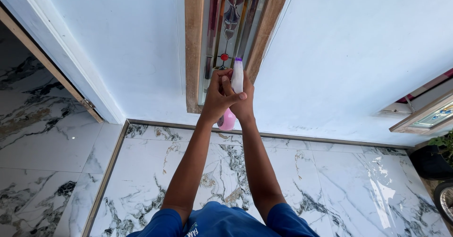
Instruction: Cleaning a decorative glass panel on a door using a cloth and spray cleaner.
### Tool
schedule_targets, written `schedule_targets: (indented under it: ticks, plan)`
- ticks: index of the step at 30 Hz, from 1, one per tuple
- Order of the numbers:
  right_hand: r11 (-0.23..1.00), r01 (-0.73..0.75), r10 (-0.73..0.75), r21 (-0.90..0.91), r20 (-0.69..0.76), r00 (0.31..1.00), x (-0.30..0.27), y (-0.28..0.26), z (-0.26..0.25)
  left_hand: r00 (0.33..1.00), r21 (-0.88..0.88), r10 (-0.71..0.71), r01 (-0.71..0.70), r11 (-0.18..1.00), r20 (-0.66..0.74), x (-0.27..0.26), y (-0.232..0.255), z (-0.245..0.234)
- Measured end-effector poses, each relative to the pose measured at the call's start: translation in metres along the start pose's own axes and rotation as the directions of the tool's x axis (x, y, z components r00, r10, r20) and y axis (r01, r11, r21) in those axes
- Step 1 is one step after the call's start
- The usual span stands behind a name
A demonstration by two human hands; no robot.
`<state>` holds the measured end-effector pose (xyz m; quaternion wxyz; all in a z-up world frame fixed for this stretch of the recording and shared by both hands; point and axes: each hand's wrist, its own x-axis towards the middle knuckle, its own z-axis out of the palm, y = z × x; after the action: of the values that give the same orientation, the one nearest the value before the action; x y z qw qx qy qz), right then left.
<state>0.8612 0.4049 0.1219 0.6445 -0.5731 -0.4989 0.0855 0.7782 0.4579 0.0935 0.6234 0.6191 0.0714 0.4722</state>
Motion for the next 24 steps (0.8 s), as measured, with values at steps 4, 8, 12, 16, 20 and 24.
schedule_targets:
  ticks: [4, 8, 12, 16, 20, 24]
  plan:
    - [1.0, 0.012, -0.012, 0.018, 0.01, 1.0, -0.004, 0.009, 0.0, 1.0, 0.033, -0.002, 0.002, 0.999, 0.001, -0.004, -0.002, -0.001]
    - [1.0, 0.012, -0.012, -0.013, 0.006, 1.0, -0.01, 0.001, 0.002, 0.999, -0.002, 0.028, -0.028, 1.0, 0.015, -0.01, -0.006, -0.003]
    - [1.0, -0.001, 0.0, 0.012, 0.013, 1.0, -0.023, 0.0, 0.002, 0.999, 0.004, -0.022, 0.022, 1.0, 0.027, -0.02, -0.014, -0.004]
    - [0.998, -0.059, 0.059, 0.016, 0.016, 0.998, -0.037, 0.01, 0.004, 0.997, 0.005, -0.064, 0.064, 0.998, 0.037, -0.034, -0.027, -0.009]
    - [0.996, -0.092, 0.091, 0.008, 0.008, 0.996, -0.055, 0.021, 0.011, 0.987, -0.043, -0.149, 0.152, 0.987, 0.061, -0.047, -0.045, -0.017]
    - [0.994, -0.108, 0.108, 0.026, 0.007, 0.994, -0.068, 0.038, 0.015, 0.976, -0.019, -0.212, 0.213, 0.977, 0.051, -0.058, -0.05, -0.022]
